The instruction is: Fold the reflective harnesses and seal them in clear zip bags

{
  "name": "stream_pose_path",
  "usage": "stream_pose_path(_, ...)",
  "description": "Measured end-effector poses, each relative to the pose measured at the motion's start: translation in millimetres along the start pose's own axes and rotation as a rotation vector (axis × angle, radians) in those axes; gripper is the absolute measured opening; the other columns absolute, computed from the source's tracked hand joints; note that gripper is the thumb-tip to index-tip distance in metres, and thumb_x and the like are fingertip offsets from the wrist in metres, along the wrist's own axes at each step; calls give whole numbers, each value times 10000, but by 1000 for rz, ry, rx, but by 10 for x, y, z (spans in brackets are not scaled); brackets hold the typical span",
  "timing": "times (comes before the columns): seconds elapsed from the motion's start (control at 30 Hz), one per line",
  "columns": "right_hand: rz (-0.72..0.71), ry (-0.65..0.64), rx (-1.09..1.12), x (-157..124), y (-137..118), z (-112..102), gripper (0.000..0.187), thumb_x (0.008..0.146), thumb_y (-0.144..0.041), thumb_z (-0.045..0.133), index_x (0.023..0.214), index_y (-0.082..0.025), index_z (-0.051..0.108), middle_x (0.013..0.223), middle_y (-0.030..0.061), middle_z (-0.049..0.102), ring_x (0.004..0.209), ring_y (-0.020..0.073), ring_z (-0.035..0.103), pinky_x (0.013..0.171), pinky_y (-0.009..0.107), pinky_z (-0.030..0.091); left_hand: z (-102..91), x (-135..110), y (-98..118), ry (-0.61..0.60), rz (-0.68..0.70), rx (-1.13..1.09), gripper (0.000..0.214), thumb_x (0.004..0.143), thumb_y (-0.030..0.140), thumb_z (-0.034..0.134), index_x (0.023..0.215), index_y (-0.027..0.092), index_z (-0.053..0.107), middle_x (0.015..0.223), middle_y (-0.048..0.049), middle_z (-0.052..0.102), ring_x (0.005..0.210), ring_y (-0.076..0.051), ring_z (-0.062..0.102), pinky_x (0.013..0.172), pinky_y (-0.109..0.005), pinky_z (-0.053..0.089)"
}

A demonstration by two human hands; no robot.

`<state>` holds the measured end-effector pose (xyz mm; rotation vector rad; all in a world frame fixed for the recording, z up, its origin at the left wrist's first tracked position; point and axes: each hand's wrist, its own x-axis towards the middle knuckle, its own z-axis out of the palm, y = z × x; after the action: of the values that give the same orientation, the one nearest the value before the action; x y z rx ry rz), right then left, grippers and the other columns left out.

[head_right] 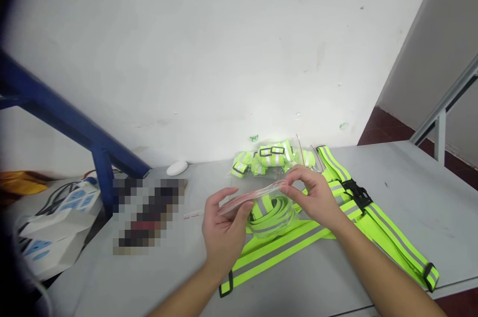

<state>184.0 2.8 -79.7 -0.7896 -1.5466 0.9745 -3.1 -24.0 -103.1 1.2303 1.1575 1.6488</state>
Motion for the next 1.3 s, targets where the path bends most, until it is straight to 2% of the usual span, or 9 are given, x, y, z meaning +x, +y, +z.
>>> stream_pose_path(0.1, -10, -54, -34, 12, -12, 3, 102, 788, -217, 746, 862, -243, 681, 817, 7, 612, 770, 156, 562, 695, 303, 428, -2, -18, -54, -39, 38, -16, 311, 792, 268, 717, 1025, 221, 516, 794, -36, 762, 724, -174, 728, 554, -211, 540)
stream_pose_path(0.23, -18, -59, -29, -17, -67, 29, 75, 839, -205, 689, 784, -227, 643, 751, 0, 592, 715, 146, 546, 650, 298, 420, -1, -53, -49, -128, 120, -48, 326, 810, 227, 701, 1054, 244, 485, 861, -22, 763, 737, -150, 718, 554, -195, 527)
stream_pose_path(0.4, -2, -74, -15, -37, -99, 9, 175, 855, -205, 665, 708, -218, 572, 743, -10, 546, 681, 133, 522, 621, 289, 405, 2, -38, -20, -205, 103, -114, 187, 860, 276, 655, 968, 225, 511, 946, -32, 742, 861, -148, 706, 719, -235, 552)
stream_pose_path(0.5, -33, -97, -63, -18, -75, -24, 90, 817, -191, 710, 802, -233, 632, 781, -3, 584, 732, 147, 553, 671, 306, 428, 11, -39, -39, -217, 78, -137, 103, 925, 297, 564, 901, 216, 504, 968, -36, 732, 905, -142, 693, 783, -253, 538)
stream_pose_path(0.6, -74, -128, -114, -4, -67, -35, 152, 763, -174, 763, 862, -243, 670, 809, 3, 614, 754, 153, 574, 699, 315, 444, 18, -62, -71, -210, 70, -159, 96, 936, 295, 547, 914, 227, 483, 973, -28, 730, 916, -140, 688, 796, -261, 530)
stream_pose_path(0.83, -130, -101, -135, -28, -105, 4, 110, 794, -151, 728, 796, -230, 651, 752, -6, 609, 694, 134, 567, 637, 293, 442, 7, -82, -79, -245, 79, -163, 87, 935, 282, 549, 951, 224, 487, 999, -46, 716, 954, -156, 676, 838, -294, 520)
stream_pose_path(1.07, -91, -42, -122, -39, -75, -21, 170, 809, -203, 715, 689, -217, 596, 698, 1, 576, 652, 148, 544, 592, 309, 443, -4, -77, -60, -275, 112, -155, 116, 953, 321, 506, 975, 207, 515, 1030, -76, 703, 969, -181, 666, 843, -332, 523)
stream_pose_path(1.2, -91, -83, -178, -23, -91, -33, 90, 772, -225, 756, 806, -228, 673, 781, 24, 621, 734, 173, 585, 669, 339, 473, 5, -84, -64, -237, 100, -124, 124, 966, 314, 477, 934, 202, 519, 1012, -82, 706, 984, -189, 661, 850, -346, 521)
stream_pose_path(1.3, -114, -116, -224, -28, -124, -1, 161, 738, -212, 787, 874, -241, 706, 832, 33, 643, 778, 182, 597, 707, 344, 475, 18, -101, -62, -249, 113, -120, 112, 960, 307, 488, 928, 204, 520, 993, -78, 711, 977, -192, 666, 839, -344, 525)
